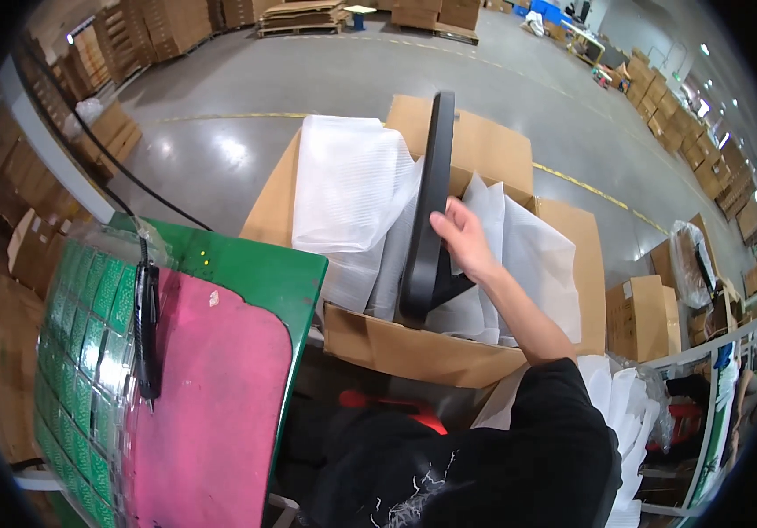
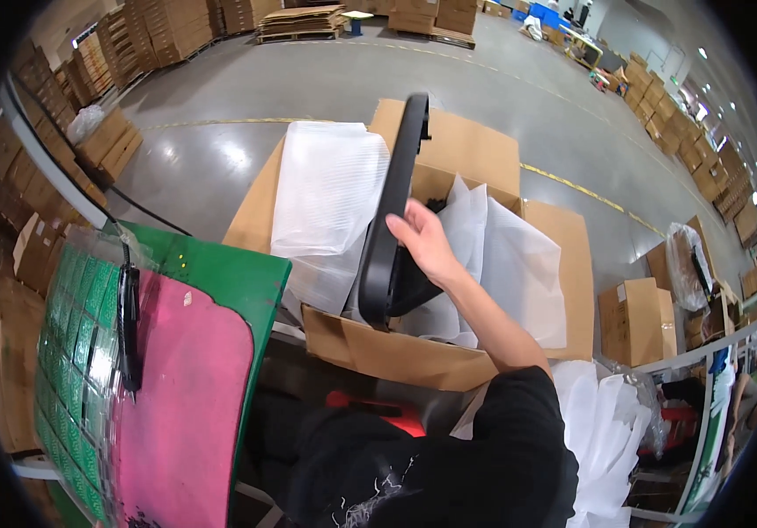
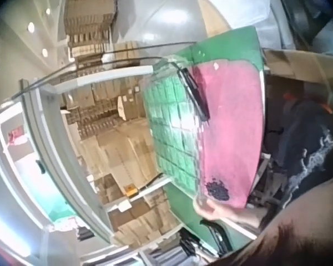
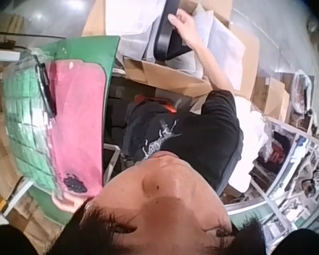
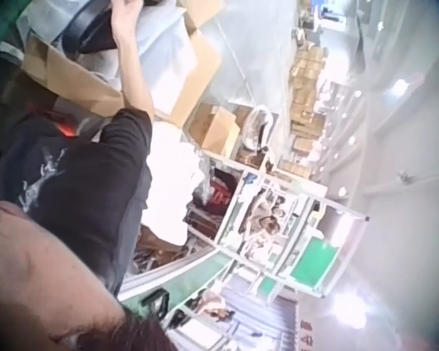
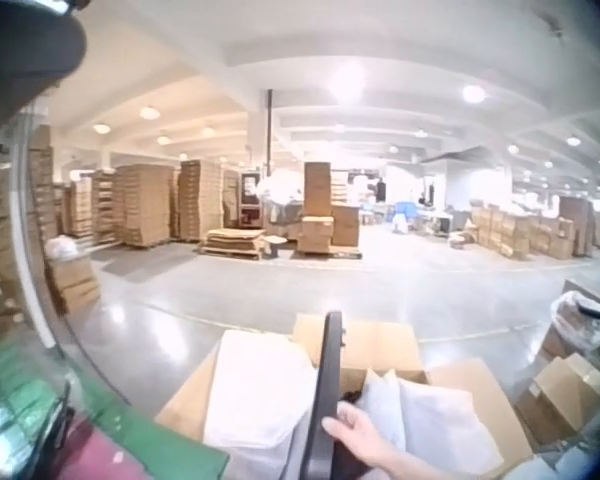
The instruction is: Assembling electronic components by mounting circuit boards into plastic housings and securing them with screws using an electric screwdriver.
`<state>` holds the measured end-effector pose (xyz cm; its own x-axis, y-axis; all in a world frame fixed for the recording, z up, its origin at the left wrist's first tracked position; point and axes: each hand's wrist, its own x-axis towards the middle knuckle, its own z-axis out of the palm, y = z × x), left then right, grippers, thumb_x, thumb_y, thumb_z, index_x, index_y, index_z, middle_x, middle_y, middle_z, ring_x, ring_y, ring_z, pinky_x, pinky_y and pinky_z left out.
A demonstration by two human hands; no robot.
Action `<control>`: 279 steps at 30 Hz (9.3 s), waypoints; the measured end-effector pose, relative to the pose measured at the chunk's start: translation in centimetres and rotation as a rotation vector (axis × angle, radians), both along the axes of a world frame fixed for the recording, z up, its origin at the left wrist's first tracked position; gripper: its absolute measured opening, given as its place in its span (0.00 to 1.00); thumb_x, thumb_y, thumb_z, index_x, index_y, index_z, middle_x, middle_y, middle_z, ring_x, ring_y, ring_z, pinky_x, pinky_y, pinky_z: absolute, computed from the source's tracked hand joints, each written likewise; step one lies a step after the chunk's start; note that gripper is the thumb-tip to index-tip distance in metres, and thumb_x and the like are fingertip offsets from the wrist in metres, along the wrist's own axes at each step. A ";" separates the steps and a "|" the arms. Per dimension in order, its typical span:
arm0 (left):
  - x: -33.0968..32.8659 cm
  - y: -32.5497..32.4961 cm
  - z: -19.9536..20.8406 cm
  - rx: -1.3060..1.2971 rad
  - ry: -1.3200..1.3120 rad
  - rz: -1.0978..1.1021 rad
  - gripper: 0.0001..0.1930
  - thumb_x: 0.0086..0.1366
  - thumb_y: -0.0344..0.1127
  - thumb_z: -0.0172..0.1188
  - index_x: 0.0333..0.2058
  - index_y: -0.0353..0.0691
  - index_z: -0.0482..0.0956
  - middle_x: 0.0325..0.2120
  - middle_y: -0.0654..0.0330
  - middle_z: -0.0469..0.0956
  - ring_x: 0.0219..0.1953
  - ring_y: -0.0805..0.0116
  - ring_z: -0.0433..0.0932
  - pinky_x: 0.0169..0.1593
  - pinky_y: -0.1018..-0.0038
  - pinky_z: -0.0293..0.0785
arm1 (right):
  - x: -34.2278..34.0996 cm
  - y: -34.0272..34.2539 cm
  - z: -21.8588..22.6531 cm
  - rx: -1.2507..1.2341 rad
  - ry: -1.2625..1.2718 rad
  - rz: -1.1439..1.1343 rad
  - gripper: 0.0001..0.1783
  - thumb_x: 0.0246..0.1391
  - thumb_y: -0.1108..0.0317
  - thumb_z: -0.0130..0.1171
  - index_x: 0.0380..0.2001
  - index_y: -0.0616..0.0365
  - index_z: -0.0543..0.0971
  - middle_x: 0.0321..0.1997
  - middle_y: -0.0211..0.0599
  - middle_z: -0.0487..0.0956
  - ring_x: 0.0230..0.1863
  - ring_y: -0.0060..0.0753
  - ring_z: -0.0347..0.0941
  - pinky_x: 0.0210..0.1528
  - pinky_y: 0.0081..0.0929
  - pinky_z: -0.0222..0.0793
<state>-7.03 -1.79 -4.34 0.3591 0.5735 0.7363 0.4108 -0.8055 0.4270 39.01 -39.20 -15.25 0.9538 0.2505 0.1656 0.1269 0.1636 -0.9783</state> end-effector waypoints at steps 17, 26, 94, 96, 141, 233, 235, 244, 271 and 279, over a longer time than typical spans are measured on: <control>1.3 -7.5 -3.8 -1.554 -0.923 -0.281 0.34 0.51 0.41 0.54 0.58 0.35 0.64 0.48 0.45 0.75 0.38 0.48 0.81 0.30 0.60 0.86 | -12.2 22.6 12.2 -0.650 -1.639 1.039 0.25 0.38 0.58 0.67 0.42 0.55 0.78 0.55 0.37 0.74 0.59 0.39 0.68 0.60 0.41 0.62; -5.9 -1.0 -0.9 -0.794 0.273 0.344 0.21 0.57 0.27 0.63 0.51 0.39 0.73 0.11 0.63 0.71 0.16 0.71 0.72 0.32 0.71 0.70 | -14.6 32.5 10.7 -0.269 -1.484 1.180 0.15 0.43 0.62 0.66 0.17 0.53 0.70 0.19 0.35 0.69 0.22 0.42 0.68 0.25 0.36 0.64; 2.4 4.8 -2.6 -0.609 0.688 -0.257 0.31 0.44 0.38 0.75 0.48 0.40 0.73 0.45 0.58 0.71 0.27 0.54 0.75 0.31 0.63 0.72 | -16.8 33.8 6.3 -0.575 -0.887 1.301 0.36 0.36 0.68 0.72 0.52 0.61 0.73 0.56 0.42 0.69 0.56 0.47 0.63 0.61 0.37 0.60; 2.5 4.7 -2.8 -0.594 0.677 -0.255 0.32 0.43 0.39 0.75 0.48 0.40 0.73 0.45 0.58 0.71 0.27 0.54 0.75 0.31 0.63 0.72 | -16.8 33.8 6.3 -0.581 -0.879 1.298 0.36 0.36 0.68 0.72 0.52 0.61 0.74 0.56 0.42 0.69 0.56 0.47 0.63 0.61 0.37 0.60; -4.9 13.1 -4.1 -0.529 0.673 0.195 0.07 0.46 0.21 0.62 0.27 0.31 0.80 0.25 0.46 0.80 0.33 0.48 0.80 0.39 0.60 0.75 | -15.4 42.5 9.2 -0.096 -0.381 0.729 0.26 0.63 0.66 0.56 0.60 0.61 0.61 0.50 0.43 0.75 0.50 0.33 0.72 0.52 0.31 0.71; 0.6 10.3 -3.0 -0.539 0.410 -0.587 0.06 0.57 0.32 0.65 0.31 0.36 0.79 0.26 0.57 0.81 0.27 0.58 0.81 0.29 0.68 0.76 | -24.4 39.5 15.0 0.363 0.105 1.185 0.24 0.57 0.47 0.54 0.42 0.55 0.65 0.22 0.23 0.68 0.18 0.17 0.62 0.30 0.23 0.61; 0.8 10.4 -2.8 -0.596 0.145 -0.645 0.06 0.57 0.31 0.65 0.30 0.35 0.78 0.23 0.58 0.77 0.24 0.58 0.78 0.27 0.69 0.73 | -24.8 39.1 15.8 0.461 0.190 1.229 0.22 0.57 0.49 0.54 0.42 0.55 0.64 0.23 0.23 0.69 0.18 0.16 0.63 0.31 0.22 0.62; 0.3 10.2 -2.9 -0.524 0.058 -0.708 0.06 0.57 0.28 0.65 0.31 0.34 0.77 0.24 0.57 0.76 0.24 0.58 0.76 0.29 0.70 0.73 | -26.5 39.0 16.8 0.593 0.196 1.141 0.19 0.51 0.57 0.59 0.38 0.55 0.64 0.20 0.25 0.69 0.17 0.17 0.66 0.29 0.23 0.63; -0.4 9.7 -3.1 -0.512 0.200 -0.559 0.07 0.57 0.27 0.64 0.32 0.34 0.76 0.25 0.53 0.78 0.28 0.52 0.79 0.30 0.64 0.74 | -27.9 39.7 15.7 0.585 -0.121 1.172 0.27 0.48 0.47 0.62 0.39 0.53 0.65 0.21 0.20 0.70 0.16 0.13 0.66 0.26 0.18 0.64; -0.9 9.1 -2.4 -0.560 0.382 -0.311 0.07 0.63 0.30 0.59 0.29 0.34 0.74 0.23 0.47 0.74 0.28 0.44 0.75 0.30 0.57 0.70 | -29.0 40.6 13.4 0.199 -0.080 1.130 0.31 0.53 0.37 0.55 0.41 0.54 0.65 0.19 0.24 0.66 0.16 0.20 0.60 0.25 0.25 0.61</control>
<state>-7.89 7.31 -6.70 0.7384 0.6562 0.1553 0.4013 -0.6128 0.6808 9.98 1.40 -1.82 0.1859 0.9189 0.3481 -0.1295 0.3741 -0.9183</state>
